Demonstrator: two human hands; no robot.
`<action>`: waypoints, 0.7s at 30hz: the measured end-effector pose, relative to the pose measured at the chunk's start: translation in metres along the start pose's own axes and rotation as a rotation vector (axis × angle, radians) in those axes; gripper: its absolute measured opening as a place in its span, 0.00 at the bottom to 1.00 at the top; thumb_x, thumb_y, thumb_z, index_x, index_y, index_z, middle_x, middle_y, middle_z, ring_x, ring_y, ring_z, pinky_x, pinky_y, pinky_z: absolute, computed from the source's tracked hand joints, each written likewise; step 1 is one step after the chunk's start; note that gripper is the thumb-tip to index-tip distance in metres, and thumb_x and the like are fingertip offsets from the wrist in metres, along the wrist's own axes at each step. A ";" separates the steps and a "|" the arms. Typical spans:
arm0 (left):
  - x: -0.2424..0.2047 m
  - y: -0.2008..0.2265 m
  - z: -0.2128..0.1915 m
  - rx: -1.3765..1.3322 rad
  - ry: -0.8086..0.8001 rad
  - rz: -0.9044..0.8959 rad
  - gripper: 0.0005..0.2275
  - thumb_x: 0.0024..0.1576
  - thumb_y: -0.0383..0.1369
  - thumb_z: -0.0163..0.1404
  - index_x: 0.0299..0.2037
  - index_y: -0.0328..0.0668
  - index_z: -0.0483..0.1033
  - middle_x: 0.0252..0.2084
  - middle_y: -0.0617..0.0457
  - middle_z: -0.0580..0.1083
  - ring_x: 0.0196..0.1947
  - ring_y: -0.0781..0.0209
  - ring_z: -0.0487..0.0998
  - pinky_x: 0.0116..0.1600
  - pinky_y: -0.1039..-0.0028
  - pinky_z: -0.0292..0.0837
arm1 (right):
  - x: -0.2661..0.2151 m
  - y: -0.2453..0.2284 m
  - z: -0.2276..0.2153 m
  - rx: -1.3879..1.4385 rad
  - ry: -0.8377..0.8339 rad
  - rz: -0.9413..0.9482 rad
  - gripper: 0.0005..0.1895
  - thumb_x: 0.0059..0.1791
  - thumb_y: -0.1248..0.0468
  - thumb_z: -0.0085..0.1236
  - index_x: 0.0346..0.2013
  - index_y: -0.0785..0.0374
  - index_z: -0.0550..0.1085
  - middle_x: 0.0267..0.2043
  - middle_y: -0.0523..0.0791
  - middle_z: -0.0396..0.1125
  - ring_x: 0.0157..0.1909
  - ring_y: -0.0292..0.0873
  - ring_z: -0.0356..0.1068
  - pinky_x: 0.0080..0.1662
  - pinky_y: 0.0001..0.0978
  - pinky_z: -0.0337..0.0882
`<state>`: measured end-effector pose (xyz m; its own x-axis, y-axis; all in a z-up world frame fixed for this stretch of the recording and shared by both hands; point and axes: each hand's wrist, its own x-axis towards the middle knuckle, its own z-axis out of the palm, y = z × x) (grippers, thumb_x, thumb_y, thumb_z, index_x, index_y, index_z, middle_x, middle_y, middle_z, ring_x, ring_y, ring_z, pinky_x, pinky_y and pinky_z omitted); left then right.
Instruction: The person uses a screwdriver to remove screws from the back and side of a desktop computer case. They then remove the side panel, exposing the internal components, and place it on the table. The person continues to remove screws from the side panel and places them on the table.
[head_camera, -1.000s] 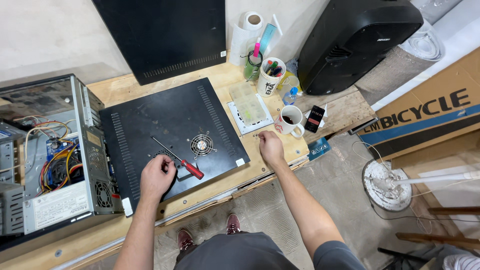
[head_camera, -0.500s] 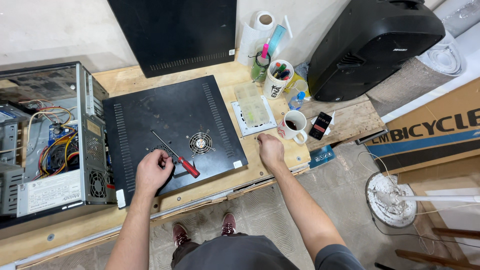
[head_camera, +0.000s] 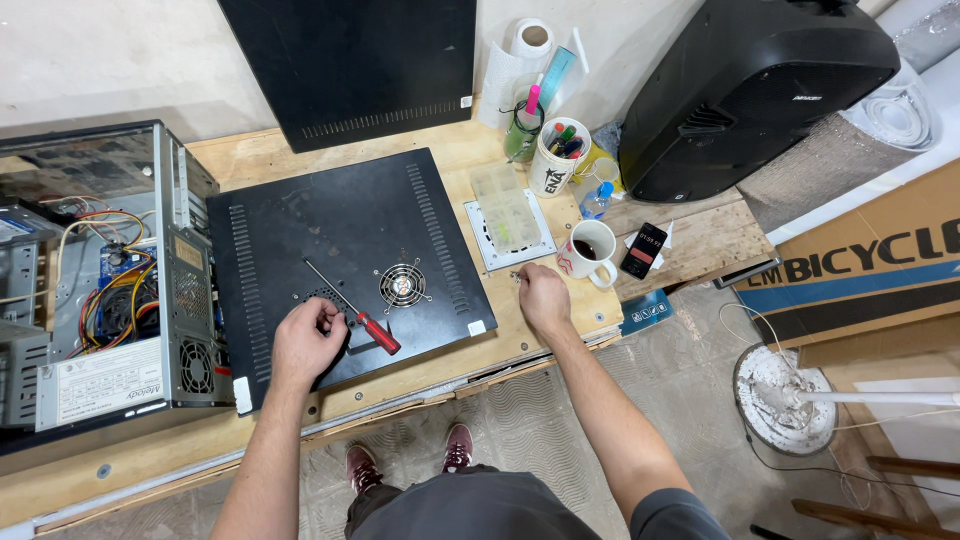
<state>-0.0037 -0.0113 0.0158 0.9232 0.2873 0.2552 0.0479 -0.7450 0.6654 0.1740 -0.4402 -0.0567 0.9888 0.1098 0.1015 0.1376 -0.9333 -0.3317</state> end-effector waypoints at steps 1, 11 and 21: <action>0.000 0.003 -0.001 0.000 0.000 0.000 0.05 0.60 0.32 0.64 0.39 0.47 0.81 0.29 0.53 0.79 0.38 0.53 0.84 0.48 0.63 0.80 | 0.000 0.003 0.001 0.000 0.000 0.000 0.06 0.55 0.61 0.64 0.46 0.49 0.82 0.41 0.42 0.78 0.52 0.49 0.81 0.53 0.45 0.84; 0.000 0.003 -0.003 -0.022 -0.004 -0.003 0.04 0.60 0.31 0.64 0.39 0.46 0.81 0.28 0.52 0.79 0.37 0.51 0.84 0.47 0.61 0.80 | 0.012 0.018 0.012 0.187 0.050 -0.035 0.09 0.57 0.62 0.64 0.50 0.48 0.86 0.48 0.43 0.76 0.56 0.51 0.81 0.56 0.43 0.83; 0.000 0.005 -0.004 -0.034 -0.002 0.007 0.04 0.60 0.31 0.64 0.39 0.45 0.81 0.28 0.51 0.79 0.37 0.51 0.84 0.46 0.62 0.80 | 0.014 0.015 0.010 0.182 0.002 -0.017 0.09 0.55 0.60 0.66 0.50 0.45 0.88 0.49 0.42 0.77 0.56 0.52 0.81 0.58 0.43 0.83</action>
<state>-0.0050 -0.0123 0.0216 0.9241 0.2811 0.2587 0.0286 -0.7263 0.6868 0.1905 -0.4495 -0.0698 0.9861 0.1246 0.1102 0.1631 -0.8539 -0.4943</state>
